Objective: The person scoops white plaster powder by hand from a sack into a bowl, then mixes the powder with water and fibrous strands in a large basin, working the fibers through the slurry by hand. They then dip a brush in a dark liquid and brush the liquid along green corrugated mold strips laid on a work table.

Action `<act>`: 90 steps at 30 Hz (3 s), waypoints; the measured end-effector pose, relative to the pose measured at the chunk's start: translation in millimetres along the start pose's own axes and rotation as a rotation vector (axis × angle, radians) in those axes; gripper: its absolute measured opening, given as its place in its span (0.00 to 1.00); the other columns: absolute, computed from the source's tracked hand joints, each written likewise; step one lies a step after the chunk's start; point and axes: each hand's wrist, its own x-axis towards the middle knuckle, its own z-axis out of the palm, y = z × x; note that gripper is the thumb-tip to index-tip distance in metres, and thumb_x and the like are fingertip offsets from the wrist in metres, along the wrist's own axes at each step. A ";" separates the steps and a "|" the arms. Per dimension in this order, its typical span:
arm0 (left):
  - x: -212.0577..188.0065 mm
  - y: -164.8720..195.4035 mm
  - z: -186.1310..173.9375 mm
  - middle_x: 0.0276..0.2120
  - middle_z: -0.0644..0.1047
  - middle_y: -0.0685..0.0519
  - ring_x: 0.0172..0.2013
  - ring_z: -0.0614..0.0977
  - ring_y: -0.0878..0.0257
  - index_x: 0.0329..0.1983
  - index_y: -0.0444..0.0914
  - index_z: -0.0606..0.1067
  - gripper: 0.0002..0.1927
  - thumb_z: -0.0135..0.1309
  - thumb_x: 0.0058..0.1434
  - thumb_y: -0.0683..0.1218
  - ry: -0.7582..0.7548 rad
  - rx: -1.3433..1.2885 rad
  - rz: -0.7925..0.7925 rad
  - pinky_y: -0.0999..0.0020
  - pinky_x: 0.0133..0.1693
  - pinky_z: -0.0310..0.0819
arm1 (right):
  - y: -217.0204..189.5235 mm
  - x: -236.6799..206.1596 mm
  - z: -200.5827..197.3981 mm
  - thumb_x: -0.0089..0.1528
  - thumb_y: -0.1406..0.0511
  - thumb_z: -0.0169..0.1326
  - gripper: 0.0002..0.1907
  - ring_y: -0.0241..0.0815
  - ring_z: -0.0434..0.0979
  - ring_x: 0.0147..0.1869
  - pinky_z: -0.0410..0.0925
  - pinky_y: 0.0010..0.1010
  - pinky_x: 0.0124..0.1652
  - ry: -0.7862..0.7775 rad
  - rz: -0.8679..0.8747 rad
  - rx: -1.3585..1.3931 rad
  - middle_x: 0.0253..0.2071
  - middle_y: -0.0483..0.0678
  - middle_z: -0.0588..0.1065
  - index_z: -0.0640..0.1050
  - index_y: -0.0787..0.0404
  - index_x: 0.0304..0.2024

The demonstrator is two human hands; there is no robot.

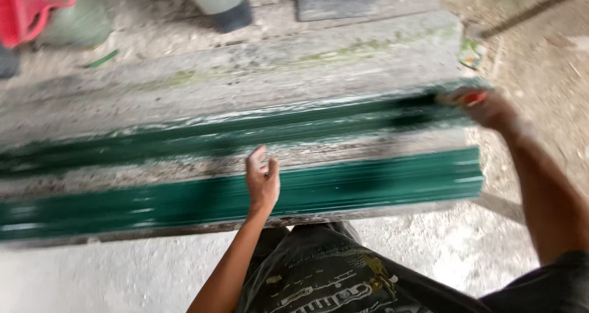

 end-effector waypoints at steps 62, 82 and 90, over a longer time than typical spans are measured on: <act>90.1 -90.0 -216.3 0.67 0.67 0.38 0.64 0.72 0.54 0.68 0.30 0.63 0.27 0.54 0.70 0.46 0.098 -0.282 -0.023 0.64 0.51 0.75 | -403.4 -20.2 200.8 0.56 0.70 0.61 0.26 0.53 0.69 0.68 0.65 0.46 0.65 0.310 -0.404 -0.277 0.64 0.50 0.71 0.77 0.44 0.56; -18.4 46.1 27.5 0.65 0.67 0.40 0.65 0.72 0.50 0.67 0.31 0.64 0.27 0.54 0.68 0.47 -0.146 -0.145 -0.023 0.59 0.57 0.75 | -23.1 -47.3 7.4 0.69 0.61 0.48 0.14 0.51 0.78 0.33 0.69 0.44 0.30 0.303 0.387 -0.286 0.37 0.55 0.80 0.79 0.51 0.56; -16.2 29.8 28.4 0.64 0.68 0.42 0.62 0.73 0.52 0.68 0.34 0.63 0.29 0.56 0.68 0.47 -0.120 -0.259 -0.100 0.61 0.55 0.74 | -15.5 -37.9 -25.0 0.74 0.52 0.46 0.14 0.36 0.68 0.19 0.60 0.31 0.16 0.228 0.059 -0.116 0.37 0.44 0.78 0.80 0.43 0.53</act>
